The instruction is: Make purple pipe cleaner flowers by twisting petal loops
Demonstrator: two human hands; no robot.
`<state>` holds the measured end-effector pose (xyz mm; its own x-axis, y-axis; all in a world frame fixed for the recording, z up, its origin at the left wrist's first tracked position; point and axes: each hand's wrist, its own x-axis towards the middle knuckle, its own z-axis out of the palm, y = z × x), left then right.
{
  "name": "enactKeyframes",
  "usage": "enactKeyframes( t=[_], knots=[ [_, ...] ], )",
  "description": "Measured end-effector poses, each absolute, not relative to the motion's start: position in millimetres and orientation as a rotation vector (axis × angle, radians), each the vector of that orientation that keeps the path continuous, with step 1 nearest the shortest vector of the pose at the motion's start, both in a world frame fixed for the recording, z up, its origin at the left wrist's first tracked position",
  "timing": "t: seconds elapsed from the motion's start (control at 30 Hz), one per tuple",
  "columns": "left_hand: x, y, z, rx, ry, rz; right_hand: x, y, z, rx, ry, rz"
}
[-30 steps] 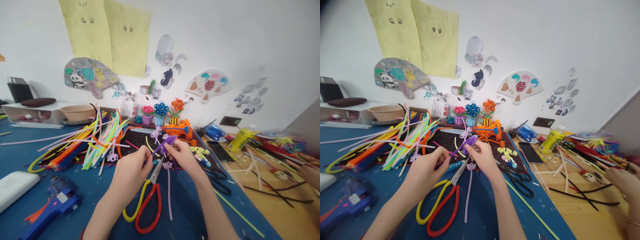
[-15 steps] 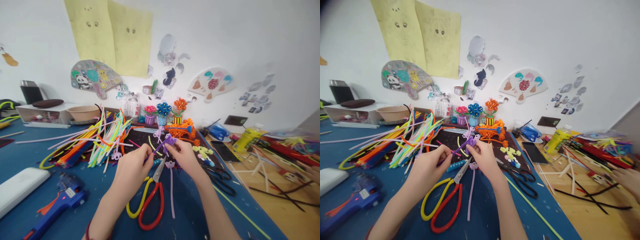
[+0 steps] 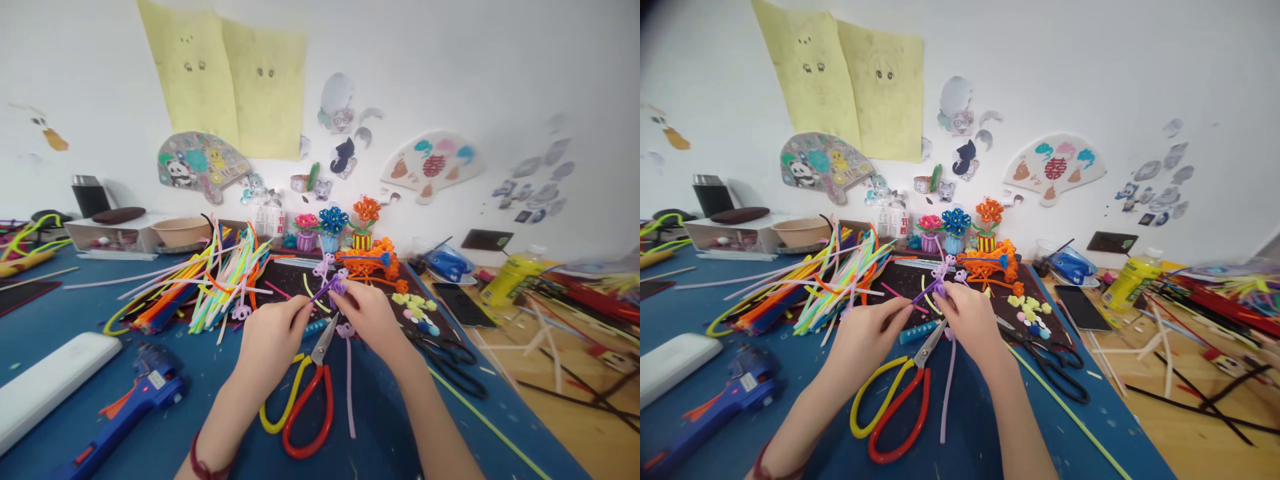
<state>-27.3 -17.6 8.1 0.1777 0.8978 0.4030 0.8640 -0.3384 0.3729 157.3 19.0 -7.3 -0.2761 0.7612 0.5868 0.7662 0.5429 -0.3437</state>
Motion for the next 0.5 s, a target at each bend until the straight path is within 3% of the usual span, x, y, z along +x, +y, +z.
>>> enactKeyframes(
  t=[0.3,0.5],
  knots=[
    [-28,-19,9,2.363,1.844,0.857,154,15,-5,-1.307,-2.142,-0.208],
    [-26,-19,13,2.322,1.815,0.694,145,12,-6,-1.25,-2.191,-0.135]
  ],
)
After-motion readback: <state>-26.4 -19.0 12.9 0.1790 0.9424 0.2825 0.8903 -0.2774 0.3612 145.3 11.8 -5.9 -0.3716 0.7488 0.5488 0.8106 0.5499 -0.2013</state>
